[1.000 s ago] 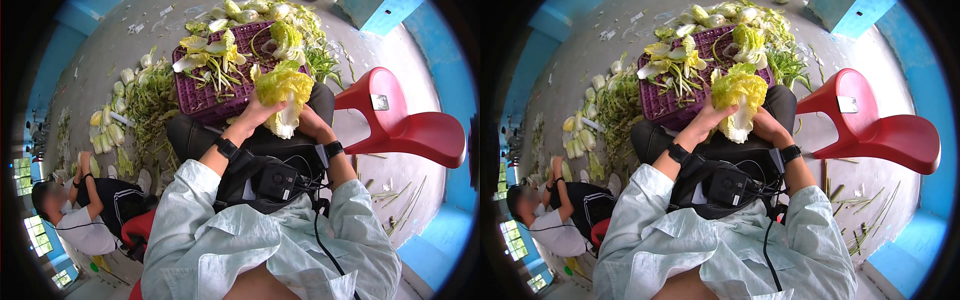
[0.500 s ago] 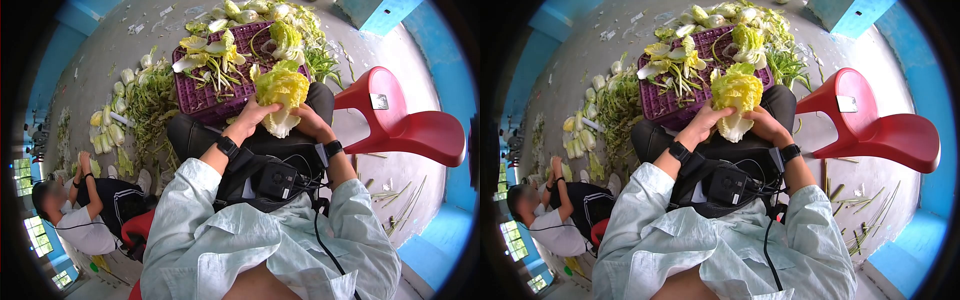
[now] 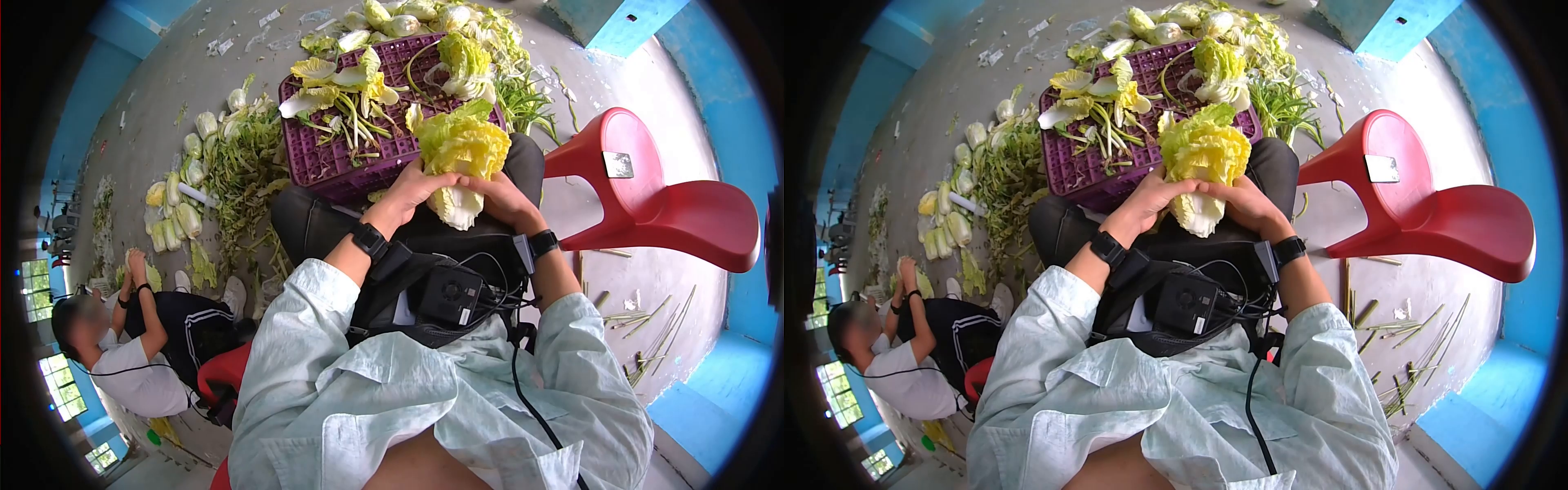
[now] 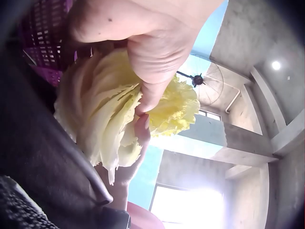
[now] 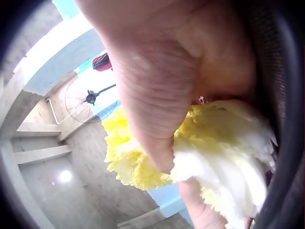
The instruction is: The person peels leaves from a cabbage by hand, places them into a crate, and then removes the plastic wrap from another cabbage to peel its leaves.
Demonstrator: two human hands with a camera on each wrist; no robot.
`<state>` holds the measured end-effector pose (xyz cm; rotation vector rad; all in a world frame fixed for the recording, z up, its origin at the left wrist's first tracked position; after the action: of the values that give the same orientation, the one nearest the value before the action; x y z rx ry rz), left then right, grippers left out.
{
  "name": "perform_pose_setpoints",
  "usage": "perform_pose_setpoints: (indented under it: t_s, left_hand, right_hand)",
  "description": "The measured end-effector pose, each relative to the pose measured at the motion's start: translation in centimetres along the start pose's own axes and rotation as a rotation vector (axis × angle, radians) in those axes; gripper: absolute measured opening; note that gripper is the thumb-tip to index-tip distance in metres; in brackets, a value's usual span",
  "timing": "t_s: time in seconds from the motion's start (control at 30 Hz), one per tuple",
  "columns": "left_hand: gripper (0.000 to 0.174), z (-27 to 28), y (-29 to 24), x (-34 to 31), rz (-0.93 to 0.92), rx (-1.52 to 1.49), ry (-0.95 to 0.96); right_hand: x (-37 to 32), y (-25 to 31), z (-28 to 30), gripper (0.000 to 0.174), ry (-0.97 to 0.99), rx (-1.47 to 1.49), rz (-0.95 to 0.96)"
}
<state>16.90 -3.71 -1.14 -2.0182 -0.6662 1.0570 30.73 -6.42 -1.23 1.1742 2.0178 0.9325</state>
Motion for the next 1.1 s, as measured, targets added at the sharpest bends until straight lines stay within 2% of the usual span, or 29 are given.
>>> perform_pose_setpoints:
  t_s: [0.17,0.5,0.57,0.67,0.77,1.1]
  left_hand:
    - [0.067,0.4,-0.3,-0.2,-0.074,0.100,0.031]
    - [0.062,-0.1,-1.8,-0.9,-0.192,0.263,-0.019]
    - [0.065,-0.3,-1.6,-0.8,-0.173,0.213,0.003]
    - [0.068,-0.7,-1.4,-0.5,-0.162,0.152,0.044]
    - [0.072,-0.9,-1.6,-0.8,-0.135,0.120,0.052]
    - [0.092,-1.2,-1.4,-0.4,-0.118,0.100,0.077]
  right_hand:
    - [0.1,0.8,-0.7,0.060,0.041,-0.076,0.120]
    - [-0.2,0.5,0.7,0.055,-0.032,-0.205,0.135]
    - [-0.3,1.2,0.0,0.055,-0.040,-0.227,0.116]
    - [-0.2,0.8,-0.2,0.056,-0.037,-0.068,0.069]
    - [-0.3,1.0,-0.5,0.055,-0.027,-0.052,0.070]
    - [-0.2,0.3,1.7,0.054,-0.066,-0.150,0.125]
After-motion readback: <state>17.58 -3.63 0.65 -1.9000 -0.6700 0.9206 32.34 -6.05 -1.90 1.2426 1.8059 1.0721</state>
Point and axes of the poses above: each hand's wrist, its own x-axis towards the middle knuckle, its own z-axis out of the back of the hand, y = z × x, the point moved 8 cm from there along x, towards the middle knuckle, and after that the axes turned 7 degrees about z, right-handed, at the moved point
